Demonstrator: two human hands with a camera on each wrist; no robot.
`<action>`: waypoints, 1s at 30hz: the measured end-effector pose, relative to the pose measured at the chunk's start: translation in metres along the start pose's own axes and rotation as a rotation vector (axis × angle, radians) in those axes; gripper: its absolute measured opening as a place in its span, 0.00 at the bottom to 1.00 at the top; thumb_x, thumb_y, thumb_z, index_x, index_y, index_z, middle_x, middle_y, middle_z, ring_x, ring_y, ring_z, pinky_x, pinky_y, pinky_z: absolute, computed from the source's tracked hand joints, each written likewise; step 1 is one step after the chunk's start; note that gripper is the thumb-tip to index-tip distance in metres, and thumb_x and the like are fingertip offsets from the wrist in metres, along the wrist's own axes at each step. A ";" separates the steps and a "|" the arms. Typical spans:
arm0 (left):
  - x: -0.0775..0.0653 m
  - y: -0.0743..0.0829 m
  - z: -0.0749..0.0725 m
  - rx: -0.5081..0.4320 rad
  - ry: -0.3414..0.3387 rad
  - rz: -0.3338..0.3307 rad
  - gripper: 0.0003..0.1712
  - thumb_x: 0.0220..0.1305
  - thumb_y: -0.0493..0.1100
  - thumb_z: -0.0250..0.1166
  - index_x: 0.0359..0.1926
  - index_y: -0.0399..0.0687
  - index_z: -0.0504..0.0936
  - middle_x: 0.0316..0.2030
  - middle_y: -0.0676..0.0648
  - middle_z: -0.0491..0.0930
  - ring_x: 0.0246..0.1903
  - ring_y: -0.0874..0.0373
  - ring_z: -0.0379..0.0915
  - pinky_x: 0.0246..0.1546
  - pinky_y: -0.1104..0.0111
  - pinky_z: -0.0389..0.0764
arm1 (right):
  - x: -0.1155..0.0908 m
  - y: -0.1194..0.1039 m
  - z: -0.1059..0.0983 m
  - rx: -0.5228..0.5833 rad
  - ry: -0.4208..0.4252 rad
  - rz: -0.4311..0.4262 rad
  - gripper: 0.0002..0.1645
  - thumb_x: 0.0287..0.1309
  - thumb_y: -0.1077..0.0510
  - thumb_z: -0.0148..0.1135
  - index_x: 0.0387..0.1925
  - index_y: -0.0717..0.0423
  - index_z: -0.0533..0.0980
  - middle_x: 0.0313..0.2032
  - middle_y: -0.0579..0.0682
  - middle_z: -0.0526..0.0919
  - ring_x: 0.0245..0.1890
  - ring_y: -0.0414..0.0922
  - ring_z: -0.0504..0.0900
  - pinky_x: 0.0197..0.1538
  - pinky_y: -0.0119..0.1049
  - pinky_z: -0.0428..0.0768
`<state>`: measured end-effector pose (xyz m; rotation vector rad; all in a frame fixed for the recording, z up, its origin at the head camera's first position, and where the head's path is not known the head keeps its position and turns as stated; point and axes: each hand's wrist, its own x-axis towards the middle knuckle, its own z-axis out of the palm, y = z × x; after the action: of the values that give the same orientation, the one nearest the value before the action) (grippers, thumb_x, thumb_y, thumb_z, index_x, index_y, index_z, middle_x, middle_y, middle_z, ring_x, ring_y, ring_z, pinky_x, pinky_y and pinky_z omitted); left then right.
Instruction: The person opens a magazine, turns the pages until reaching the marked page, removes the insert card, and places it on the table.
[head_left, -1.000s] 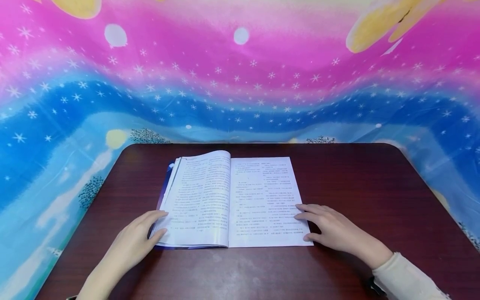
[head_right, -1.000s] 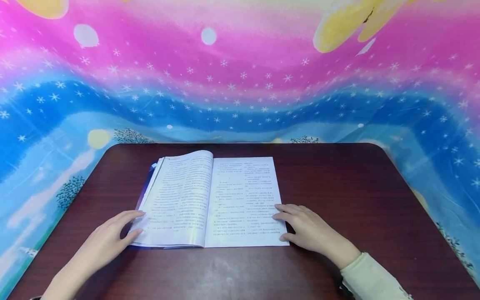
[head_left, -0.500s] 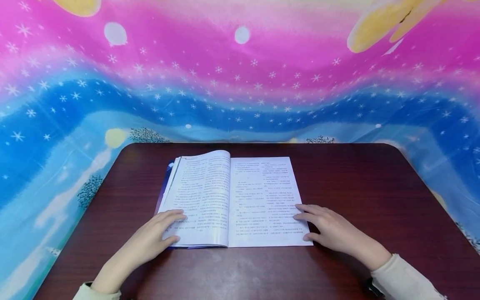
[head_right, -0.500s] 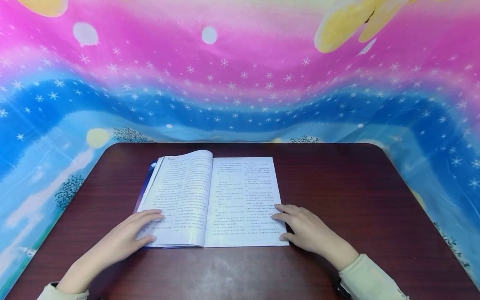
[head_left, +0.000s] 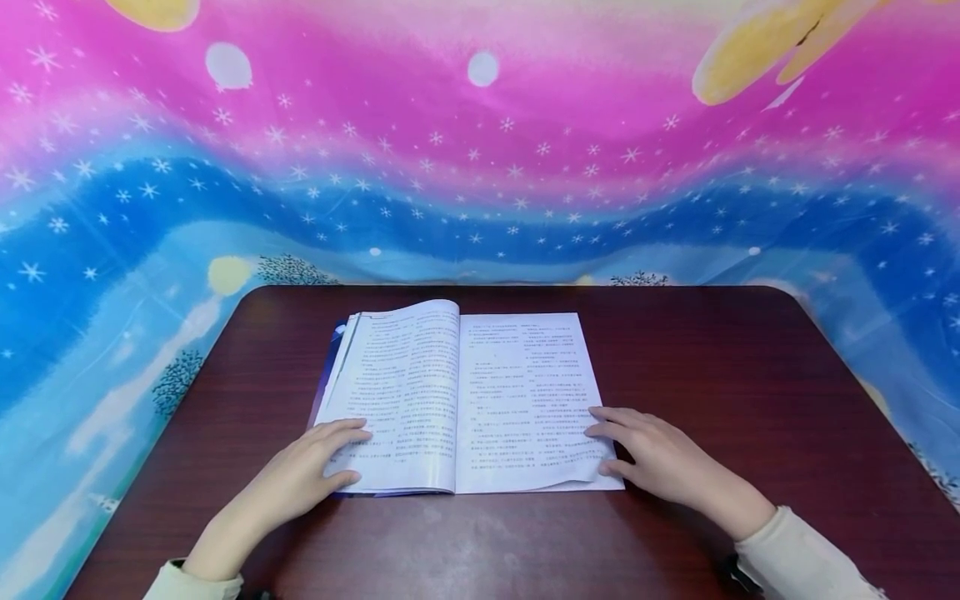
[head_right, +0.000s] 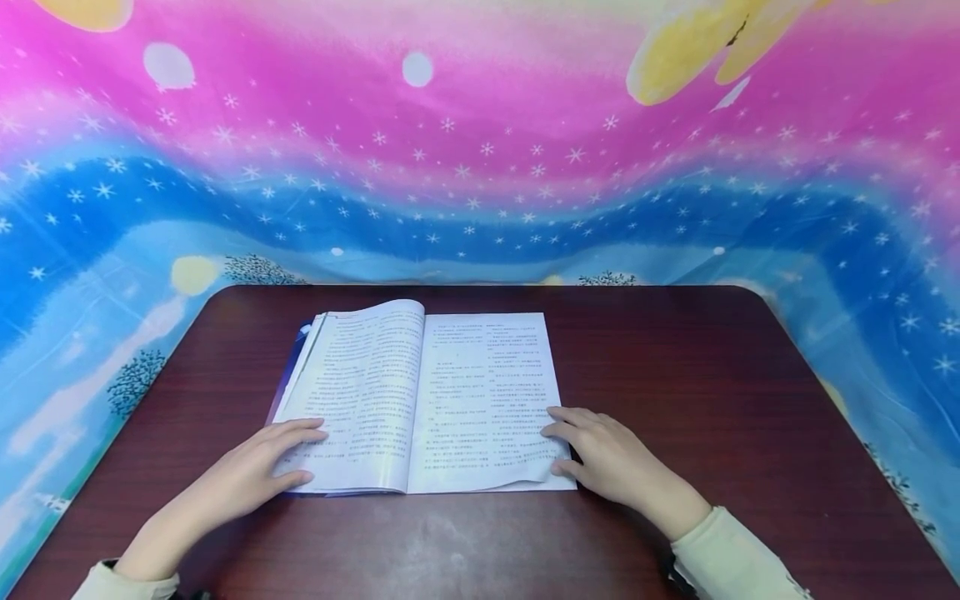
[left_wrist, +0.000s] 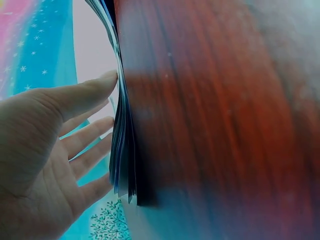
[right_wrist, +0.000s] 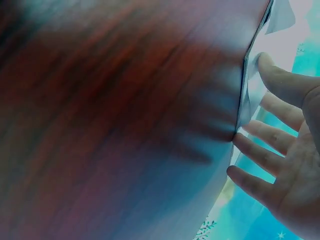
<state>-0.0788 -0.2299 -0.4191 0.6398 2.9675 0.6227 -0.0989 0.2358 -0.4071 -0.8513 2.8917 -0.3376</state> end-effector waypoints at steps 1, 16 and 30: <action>0.000 0.000 0.000 -0.001 -0.002 -0.002 0.28 0.54 0.39 0.76 0.57 0.43 0.81 0.62 0.43 0.75 0.63 0.43 0.69 0.59 0.47 0.71 | 0.000 0.000 -0.001 0.006 -0.006 0.004 0.27 0.53 0.52 0.75 0.55 0.53 0.81 0.63 0.56 0.75 0.63 0.56 0.73 0.60 0.57 0.73; 0.000 0.003 0.000 -0.003 0.006 -0.016 0.27 0.54 0.39 0.76 0.57 0.43 0.81 0.62 0.43 0.75 0.63 0.43 0.69 0.59 0.47 0.71 | 0.013 -0.001 -0.015 0.092 0.058 -0.006 0.22 0.55 0.53 0.74 0.51 0.54 0.82 0.51 0.49 0.83 0.54 0.50 0.80 0.56 0.51 0.77; 0.001 0.011 -0.004 0.011 -0.013 -0.003 0.26 0.56 0.40 0.75 0.57 0.48 0.81 0.61 0.45 0.76 0.61 0.45 0.71 0.57 0.47 0.73 | 0.029 -0.010 -0.030 0.051 0.259 -0.042 0.20 0.52 0.49 0.76 0.45 0.51 0.84 0.45 0.46 0.85 0.49 0.48 0.81 0.54 0.51 0.77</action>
<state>-0.0763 -0.2215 -0.4114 0.6383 2.9616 0.5997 -0.1225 0.2172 -0.3769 -0.9243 3.0864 -0.5618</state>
